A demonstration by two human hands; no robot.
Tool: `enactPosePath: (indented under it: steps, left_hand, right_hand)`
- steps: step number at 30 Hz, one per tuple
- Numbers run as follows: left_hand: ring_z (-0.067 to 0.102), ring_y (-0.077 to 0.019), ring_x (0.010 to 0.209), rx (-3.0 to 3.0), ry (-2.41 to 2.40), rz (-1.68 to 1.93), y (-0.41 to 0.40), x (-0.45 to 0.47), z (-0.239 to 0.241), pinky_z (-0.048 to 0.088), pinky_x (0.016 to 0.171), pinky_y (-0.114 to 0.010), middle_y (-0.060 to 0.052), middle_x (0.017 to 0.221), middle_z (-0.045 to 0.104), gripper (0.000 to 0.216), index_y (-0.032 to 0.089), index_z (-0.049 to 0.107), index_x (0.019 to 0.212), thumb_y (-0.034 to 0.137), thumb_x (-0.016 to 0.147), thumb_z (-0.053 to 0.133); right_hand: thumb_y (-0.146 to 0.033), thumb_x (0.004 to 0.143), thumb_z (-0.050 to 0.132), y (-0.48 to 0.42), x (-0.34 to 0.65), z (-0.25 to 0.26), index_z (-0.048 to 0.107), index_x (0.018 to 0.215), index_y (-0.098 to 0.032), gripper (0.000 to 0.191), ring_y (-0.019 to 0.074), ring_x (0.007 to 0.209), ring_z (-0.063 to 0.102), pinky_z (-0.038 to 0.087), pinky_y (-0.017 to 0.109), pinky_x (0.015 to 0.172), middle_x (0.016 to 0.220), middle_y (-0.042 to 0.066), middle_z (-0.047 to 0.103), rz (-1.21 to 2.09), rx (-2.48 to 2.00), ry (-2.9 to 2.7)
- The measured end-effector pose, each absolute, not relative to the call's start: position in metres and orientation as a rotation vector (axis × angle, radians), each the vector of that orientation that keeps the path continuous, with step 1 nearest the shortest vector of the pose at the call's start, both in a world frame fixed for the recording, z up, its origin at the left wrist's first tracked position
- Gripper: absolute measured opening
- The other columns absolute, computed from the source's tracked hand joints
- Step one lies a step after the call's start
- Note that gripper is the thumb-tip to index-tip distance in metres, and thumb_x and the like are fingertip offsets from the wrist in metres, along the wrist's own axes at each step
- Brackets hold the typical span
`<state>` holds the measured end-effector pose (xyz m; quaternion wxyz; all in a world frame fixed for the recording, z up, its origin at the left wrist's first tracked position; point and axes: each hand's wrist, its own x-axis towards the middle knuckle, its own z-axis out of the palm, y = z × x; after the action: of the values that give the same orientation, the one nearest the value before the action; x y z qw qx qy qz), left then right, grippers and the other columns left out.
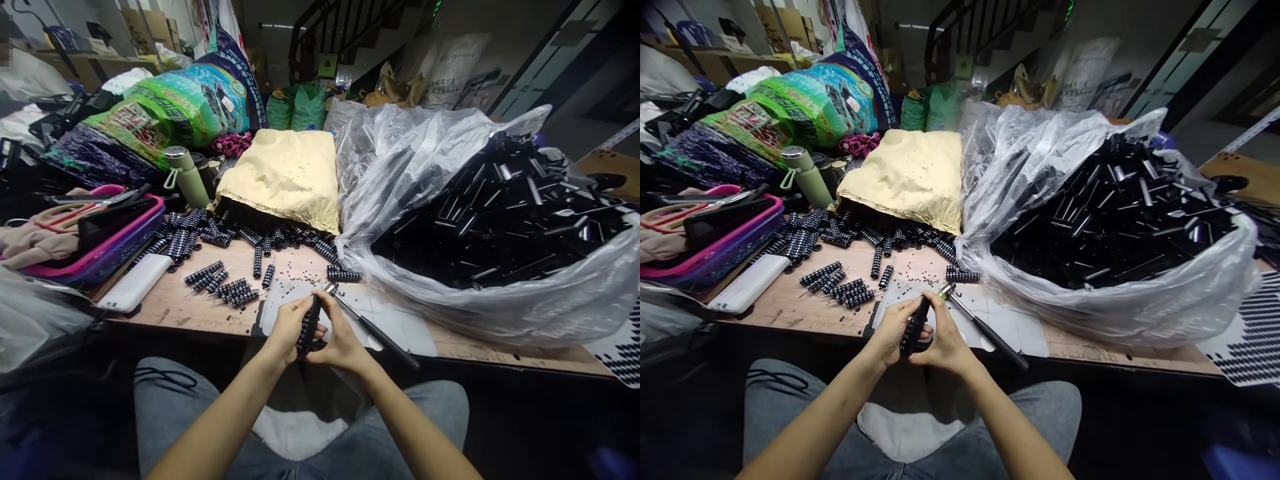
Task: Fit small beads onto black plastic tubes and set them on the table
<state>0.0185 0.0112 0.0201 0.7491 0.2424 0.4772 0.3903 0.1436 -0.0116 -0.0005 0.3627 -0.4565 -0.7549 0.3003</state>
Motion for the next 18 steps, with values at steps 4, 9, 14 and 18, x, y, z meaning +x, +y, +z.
enactPosePath:
  steps: [4,9,14,18]
  left_hand:
    - [0.058,-0.0130,0.048,0.624,1.079,0.810,0.015,0.016,0.012,0.049,0.051,-0.026,-0.003,0.056,0.058,0.030,0.011,0.058,0.096,0.035,0.080,0.049]
    - [0.056,-0.0195,0.091,1.560,1.255,0.947,0.008,0.014,-0.016,0.045,0.083,-0.036,-0.008,0.099,0.055,0.046,0.019,0.051,0.119,0.025,0.074,0.057]
    - [0.053,-0.0203,0.088,2.353,1.276,0.757,0.015,0.005,-0.042,0.045,0.077,-0.037,-0.011,0.093,0.056,0.038,0.016,0.047,0.122,0.016,0.084,0.041]
    - [0.053,-0.0196,0.081,2.704,1.222,0.688,0.025,-0.008,-0.048,0.042,0.068,-0.034,-0.011,0.088,0.060,0.034,0.017,0.052,0.116,0.014,0.087,0.037]
  right_hand:
    - [-0.022,0.048,0.073,-0.011,0.139,-0.014,0.018,0.130,-0.017,0.099,0.0263,0.123,0.034,0.031,0.039,0.103,0.130,0.014,0.032,0.793,-1.217,-1.854]
    - [-0.023,0.059,0.064,-0.007,0.132,-0.030,0.020,0.130,-0.016,0.085,0.0277,0.122,0.033,0.031,0.044,0.101,0.128,0.015,0.035,0.588,-1.384,-1.856]
    - [-0.031,0.073,0.056,-0.008,0.167,-0.037,0.041,0.117,-0.016,0.049,0.0310,0.112,0.041,0.037,0.049,0.089,0.118,0.016,0.045,0.166,-1.760,-1.907]
    - [-0.037,0.085,0.040,-0.018,0.211,-0.017,0.051,0.080,-0.019,0.022,0.0251,0.079,0.054,0.042,0.036,0.065,0.082,0.011,0.058,0.007,-2.178,-1.917]
